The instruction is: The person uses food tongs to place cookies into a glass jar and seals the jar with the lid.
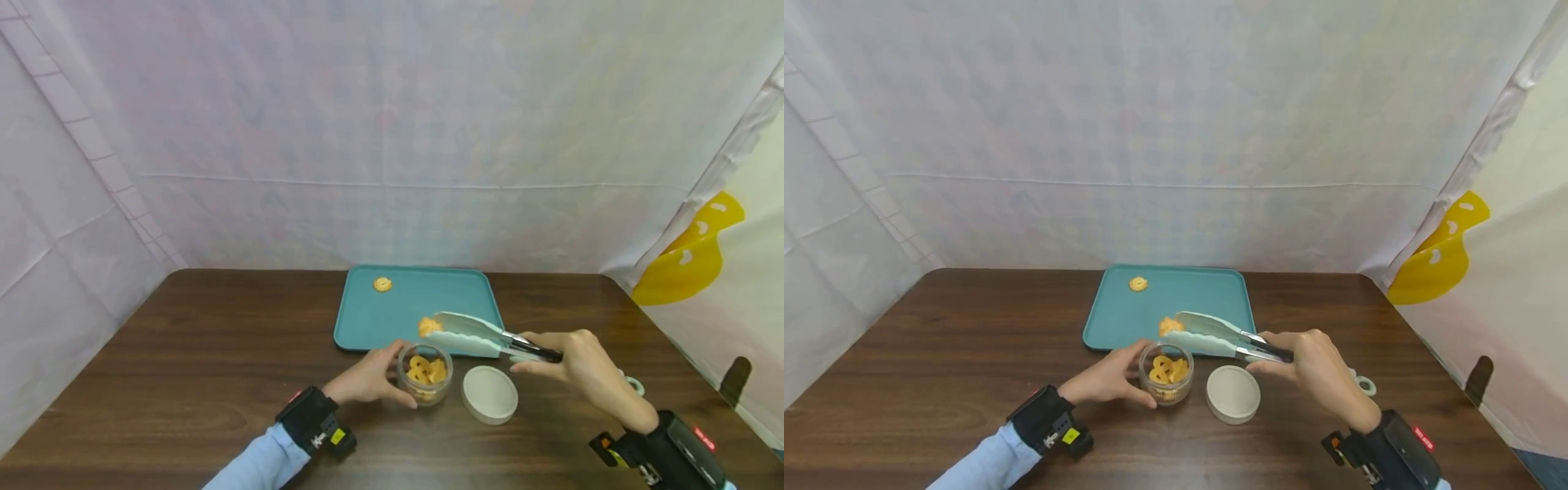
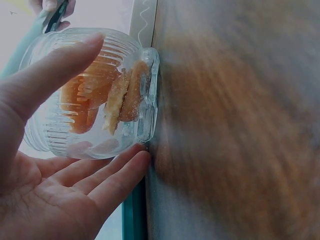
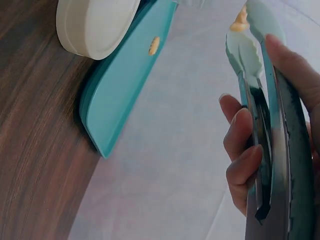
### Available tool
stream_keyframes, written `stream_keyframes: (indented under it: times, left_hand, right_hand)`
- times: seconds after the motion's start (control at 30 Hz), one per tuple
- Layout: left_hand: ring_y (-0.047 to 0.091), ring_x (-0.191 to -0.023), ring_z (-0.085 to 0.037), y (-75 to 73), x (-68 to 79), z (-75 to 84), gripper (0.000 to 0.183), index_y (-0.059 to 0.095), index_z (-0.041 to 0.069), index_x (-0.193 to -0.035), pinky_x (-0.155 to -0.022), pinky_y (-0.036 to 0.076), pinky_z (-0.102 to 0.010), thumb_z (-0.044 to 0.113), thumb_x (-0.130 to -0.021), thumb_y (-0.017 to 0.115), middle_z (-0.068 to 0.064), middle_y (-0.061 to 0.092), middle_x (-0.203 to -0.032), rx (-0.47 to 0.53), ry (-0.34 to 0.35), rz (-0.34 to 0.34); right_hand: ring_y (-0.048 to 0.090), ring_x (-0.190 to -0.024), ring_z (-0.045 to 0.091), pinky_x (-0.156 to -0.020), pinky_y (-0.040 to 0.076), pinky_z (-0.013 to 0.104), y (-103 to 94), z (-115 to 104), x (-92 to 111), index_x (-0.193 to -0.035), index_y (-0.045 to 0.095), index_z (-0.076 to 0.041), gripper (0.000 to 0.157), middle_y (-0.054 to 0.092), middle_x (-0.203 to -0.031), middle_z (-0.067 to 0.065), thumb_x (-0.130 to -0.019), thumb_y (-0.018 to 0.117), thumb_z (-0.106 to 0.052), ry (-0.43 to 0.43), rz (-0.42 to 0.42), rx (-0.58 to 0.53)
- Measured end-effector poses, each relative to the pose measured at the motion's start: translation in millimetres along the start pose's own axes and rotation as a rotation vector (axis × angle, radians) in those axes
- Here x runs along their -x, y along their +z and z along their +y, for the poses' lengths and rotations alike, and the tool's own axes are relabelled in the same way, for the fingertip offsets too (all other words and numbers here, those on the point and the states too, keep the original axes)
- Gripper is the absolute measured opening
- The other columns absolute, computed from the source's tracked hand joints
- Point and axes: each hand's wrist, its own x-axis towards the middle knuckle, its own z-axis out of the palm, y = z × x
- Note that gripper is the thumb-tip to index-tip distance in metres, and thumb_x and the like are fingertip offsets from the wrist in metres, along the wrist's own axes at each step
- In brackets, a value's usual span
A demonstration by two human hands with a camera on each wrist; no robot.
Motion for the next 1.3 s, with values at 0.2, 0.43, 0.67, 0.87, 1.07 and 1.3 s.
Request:
stream_keyframes:
  times: [0.2, 0.43, 0.67, 0.87, 1.07, 1.3]
  left_hand:
    - [0.047, -0.114, -0.030, 0.6, 0.0, -0.2, 0.075, 0.036, 0.002, -0.127, -0.093, 0.050, -0.040, 0.015, -0.066, 0.077, -0.020, 0.047, -0.126, -0.015, -0.016, 0.008]
    - [0.047, -0.114, -0.028, 0.7, -0.1, -0.3, 0.075, 0.036, 0.002, -0.127, -0.093, 0.050, -0.040, 0.015, -0.065, 0.078, -0.019, 0.049, -0.125, -0.040, -0.004, 0.014]
    - [0.049, -0.112, -0.026, -0.2, 0.0, -0.7, 0.070, 0.039, 0.004, -0.122, -0.093, 0.051, -0.038, 0.015, -0.065, 0.078, -0.016, 0.052, -0.121, -0.046, 0.010, 0.011]
    - [0.049, -0.111, -0.026, -0.9, 0.0, -1.0, 0.071, 0.039, 0.004, -0.123, -0.093, 0.051, -0.038, 0.016, -0.065, 0.078, -0.016, 0.052, -0.120, -0.045, 0.002, 0.007]
    - [0.049, -0.112, -0.027, -0.7, 0.3, -0.4, 0.071, 0.039, 0.004, -0.123, -0.093, 0.051, -0.039, 0.017, -0.065, 0.078, -0.017, 0.051, -0.121, -0.049, 0.000, 0.008]
    - [0.050, -0.111, -0.027, 0.2, 0.5, -0.3, 0.070, 0.040, 0.004, -0.122, -0.092, 0.051, -0.038, 0.017, -0.065, 0.078, -0.017, 0.051, -0.121, -0.052, 0.013, 0.016]
  right_hand:
    - [0.048, -0.051, -0.004, -0.038, 0.043, 0.014, 5.1, -1, 4, -0.097, 0.069, -0.005, 0.039, 0.073, -0.074, 0.008, -0.066, 0.074, -0.029, -0.031, -0.034, -0.049]
    - [0.054, -0.057, -0.004, -0.042, 0.045, 0.012, 12.8, 0, 8, -0.098, 0.068, -0.004, 0.038, 0.073, -0.080, 0.011, -0.069, 0.073, -0.028, -0.070, -0.057, -0.105]
    - [0.057, -0.060, -0.002, -0.045, 0.046, 0.008, 18.3, 2, 10, -0.097, 0.068, -0.002, 0.039, 0.073, -0.079, 0.012, -0.068, 0.073, -0.027, -0.111, -0.041, -0.093]
    - [0.059, -0.063, 0.000, -0.048, 0.050, 0.011, 20.1, 2, 11, -0.097, 0.069, -0.003, 0.042, 0.073, -0.080, 0.010, -0.066, 0.074, -0.031, -0.100, -0.024, -0.052]
    - [0.059, -0.060, 0.002, -0.044, 0.049, 0.014, 20.0, 1, 12, -0.096, 0.069, -0.002, 0.043, 0.073, -0.078, 0.012, -0.064, 0.075, -0.031, -0.108, -0.006, -0.031]
    - [0.063, -0.066, 0.011, -0.048, 0.056, 0.023, 21.0, 2, 13, -0.096, 0.068, 0.000, 0.053, 0.073, -0.080, 0.014, -0.059, 0.077, -0.037, -0.123, -0.004, 0.000]
